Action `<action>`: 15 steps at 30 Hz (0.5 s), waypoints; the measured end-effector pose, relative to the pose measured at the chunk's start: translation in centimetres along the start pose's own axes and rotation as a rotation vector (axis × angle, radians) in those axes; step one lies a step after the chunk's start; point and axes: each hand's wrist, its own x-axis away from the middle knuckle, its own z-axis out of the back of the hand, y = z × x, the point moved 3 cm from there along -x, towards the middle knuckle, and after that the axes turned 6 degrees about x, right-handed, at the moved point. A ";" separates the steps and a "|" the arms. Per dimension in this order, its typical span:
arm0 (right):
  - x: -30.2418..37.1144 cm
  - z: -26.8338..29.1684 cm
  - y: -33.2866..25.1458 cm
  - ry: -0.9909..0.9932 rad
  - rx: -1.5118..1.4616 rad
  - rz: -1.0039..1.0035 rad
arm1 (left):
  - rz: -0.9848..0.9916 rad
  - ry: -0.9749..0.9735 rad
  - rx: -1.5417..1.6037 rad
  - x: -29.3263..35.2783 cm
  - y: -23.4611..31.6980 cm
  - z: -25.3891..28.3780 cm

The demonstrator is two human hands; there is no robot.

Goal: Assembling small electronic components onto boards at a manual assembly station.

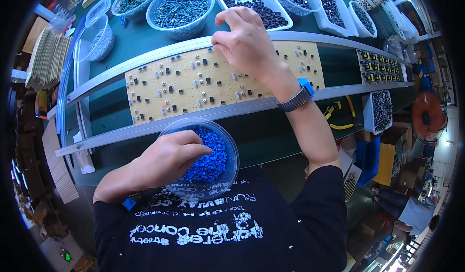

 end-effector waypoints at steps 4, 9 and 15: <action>0.3 -0.2 0.4 0.004 -0.024 -0.043 | -0.010 0.070 0.013 -0.2 0.2 0.9; 0.1 0.1 0.1 -0.002 0.017 0.002 | 0.026 0.116 0.063 -0.3 -0.2 2.1; 0.1 3.9 -3.9 -0.069 -0.157 -0.081 | 0.167 0.368 0.036 -2.0 -1.3 5.4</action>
